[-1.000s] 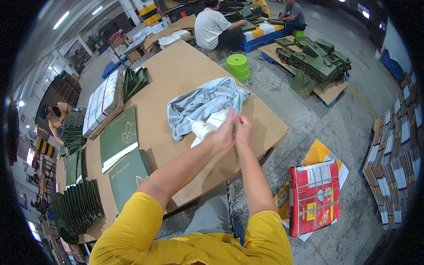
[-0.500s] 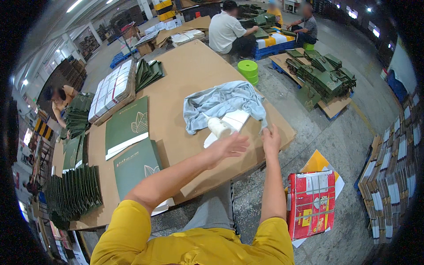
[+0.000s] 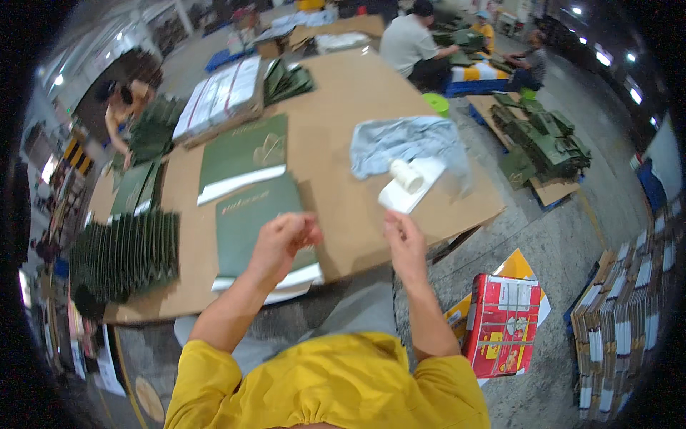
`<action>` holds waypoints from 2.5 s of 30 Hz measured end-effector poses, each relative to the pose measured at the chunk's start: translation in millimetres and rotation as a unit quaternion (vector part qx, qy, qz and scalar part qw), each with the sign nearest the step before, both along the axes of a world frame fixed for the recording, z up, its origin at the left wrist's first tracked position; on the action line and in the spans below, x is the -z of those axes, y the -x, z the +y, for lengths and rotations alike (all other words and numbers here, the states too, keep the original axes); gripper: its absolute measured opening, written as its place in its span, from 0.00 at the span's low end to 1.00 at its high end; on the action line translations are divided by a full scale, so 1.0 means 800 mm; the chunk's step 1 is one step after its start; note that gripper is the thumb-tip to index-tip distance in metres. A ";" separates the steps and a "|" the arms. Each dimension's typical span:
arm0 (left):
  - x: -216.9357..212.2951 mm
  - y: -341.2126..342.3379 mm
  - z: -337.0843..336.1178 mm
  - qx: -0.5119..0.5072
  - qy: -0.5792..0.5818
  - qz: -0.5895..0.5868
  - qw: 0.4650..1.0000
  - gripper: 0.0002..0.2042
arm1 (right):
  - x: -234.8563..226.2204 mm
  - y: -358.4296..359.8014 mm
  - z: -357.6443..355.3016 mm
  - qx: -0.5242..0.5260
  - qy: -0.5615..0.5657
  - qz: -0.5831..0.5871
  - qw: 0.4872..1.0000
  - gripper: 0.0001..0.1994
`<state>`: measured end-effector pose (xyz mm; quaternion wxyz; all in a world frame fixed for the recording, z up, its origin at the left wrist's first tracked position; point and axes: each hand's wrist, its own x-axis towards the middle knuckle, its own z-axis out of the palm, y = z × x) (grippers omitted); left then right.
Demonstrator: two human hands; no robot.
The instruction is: Applying glue to and precisely folding green paper covers.
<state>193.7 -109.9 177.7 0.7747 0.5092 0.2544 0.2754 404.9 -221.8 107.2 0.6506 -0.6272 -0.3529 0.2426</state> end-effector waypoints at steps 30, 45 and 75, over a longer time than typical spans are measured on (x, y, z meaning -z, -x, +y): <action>0.060 0.108 -0.107 -0.080 0.043 -0.260 0.961 0.47 | -0.032 0.203 0.001 -0.210 -0.069 0.023 0.975 0.24; 0.082 0.086 -0.135 -0.138 -0.124 -0.175 0.967 0.52 | -0.006 0.237 -0.009 -0.238 -0.084 0.109 0.961 0.29; 0.132 0.089 -0.160 -0.047 -0.174 -0.023 0.983 0.44 | 0.010 0.223 -0.032 -0.278 -0.070 0.146 0.947 0.21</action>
